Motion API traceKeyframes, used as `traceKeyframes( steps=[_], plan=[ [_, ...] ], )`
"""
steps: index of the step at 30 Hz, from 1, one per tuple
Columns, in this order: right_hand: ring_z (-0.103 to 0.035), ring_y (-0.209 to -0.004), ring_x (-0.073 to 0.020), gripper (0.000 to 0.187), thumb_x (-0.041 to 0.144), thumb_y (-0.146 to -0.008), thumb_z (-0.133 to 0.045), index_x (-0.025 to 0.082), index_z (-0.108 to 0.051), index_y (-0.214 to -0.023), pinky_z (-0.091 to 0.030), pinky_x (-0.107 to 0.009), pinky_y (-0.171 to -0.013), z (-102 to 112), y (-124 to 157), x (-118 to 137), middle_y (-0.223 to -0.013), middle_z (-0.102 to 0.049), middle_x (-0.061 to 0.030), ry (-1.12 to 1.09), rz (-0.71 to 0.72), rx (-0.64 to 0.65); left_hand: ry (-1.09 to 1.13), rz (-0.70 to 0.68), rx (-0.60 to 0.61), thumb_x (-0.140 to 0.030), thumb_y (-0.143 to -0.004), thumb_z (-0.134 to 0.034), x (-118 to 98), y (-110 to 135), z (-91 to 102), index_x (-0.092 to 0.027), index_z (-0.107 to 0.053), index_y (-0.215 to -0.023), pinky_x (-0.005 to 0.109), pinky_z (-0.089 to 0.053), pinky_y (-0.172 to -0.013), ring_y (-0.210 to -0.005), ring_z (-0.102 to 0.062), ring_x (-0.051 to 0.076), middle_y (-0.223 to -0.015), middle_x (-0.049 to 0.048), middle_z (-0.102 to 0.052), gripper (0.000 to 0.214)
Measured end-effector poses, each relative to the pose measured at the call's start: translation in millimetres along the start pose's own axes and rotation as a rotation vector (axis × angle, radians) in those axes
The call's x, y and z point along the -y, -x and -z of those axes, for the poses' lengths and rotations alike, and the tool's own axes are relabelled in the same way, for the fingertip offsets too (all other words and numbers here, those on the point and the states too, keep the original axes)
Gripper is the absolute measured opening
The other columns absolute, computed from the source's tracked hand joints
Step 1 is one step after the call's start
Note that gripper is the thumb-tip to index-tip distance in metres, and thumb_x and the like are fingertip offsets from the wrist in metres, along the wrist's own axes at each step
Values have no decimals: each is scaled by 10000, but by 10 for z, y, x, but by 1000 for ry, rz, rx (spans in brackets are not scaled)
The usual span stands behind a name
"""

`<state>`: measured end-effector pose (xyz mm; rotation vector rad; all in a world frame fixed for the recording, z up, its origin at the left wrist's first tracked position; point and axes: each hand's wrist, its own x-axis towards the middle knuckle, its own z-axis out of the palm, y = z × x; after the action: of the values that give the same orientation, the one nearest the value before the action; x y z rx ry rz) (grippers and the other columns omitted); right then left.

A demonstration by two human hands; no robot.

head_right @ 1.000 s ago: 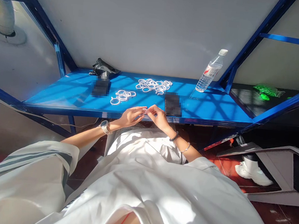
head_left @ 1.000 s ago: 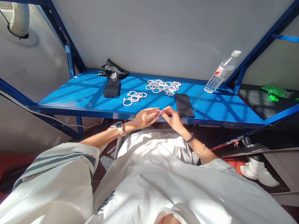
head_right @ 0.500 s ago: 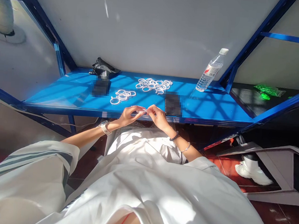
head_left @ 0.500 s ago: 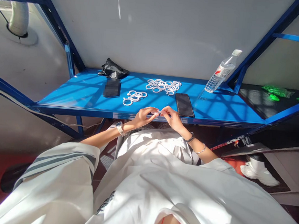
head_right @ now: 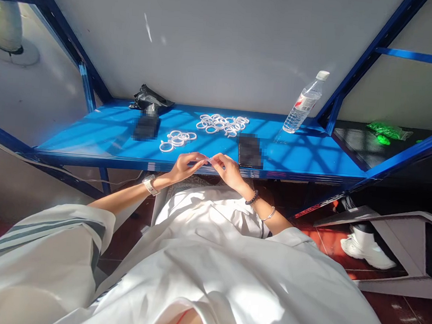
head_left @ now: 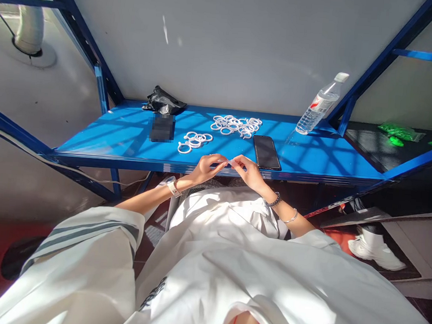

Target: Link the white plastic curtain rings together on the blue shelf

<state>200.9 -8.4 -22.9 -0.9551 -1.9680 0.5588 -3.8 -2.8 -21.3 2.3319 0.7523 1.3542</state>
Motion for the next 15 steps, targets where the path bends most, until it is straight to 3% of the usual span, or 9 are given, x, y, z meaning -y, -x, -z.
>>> traceKeyframes(
  steps=[15],
  plan=[
    [-657,-759,-170,268,484,-933,-542,233,-607,-867,-527,-316,-721,-1,-6,-22,-808,-685,-20,-71,-1,-11,-23,-132,21,-264,-956,-582,19,9,-6,-163,-688,-929,293,-568,-747,-903,-705,187,-927,98,-730,149]
  ],
)
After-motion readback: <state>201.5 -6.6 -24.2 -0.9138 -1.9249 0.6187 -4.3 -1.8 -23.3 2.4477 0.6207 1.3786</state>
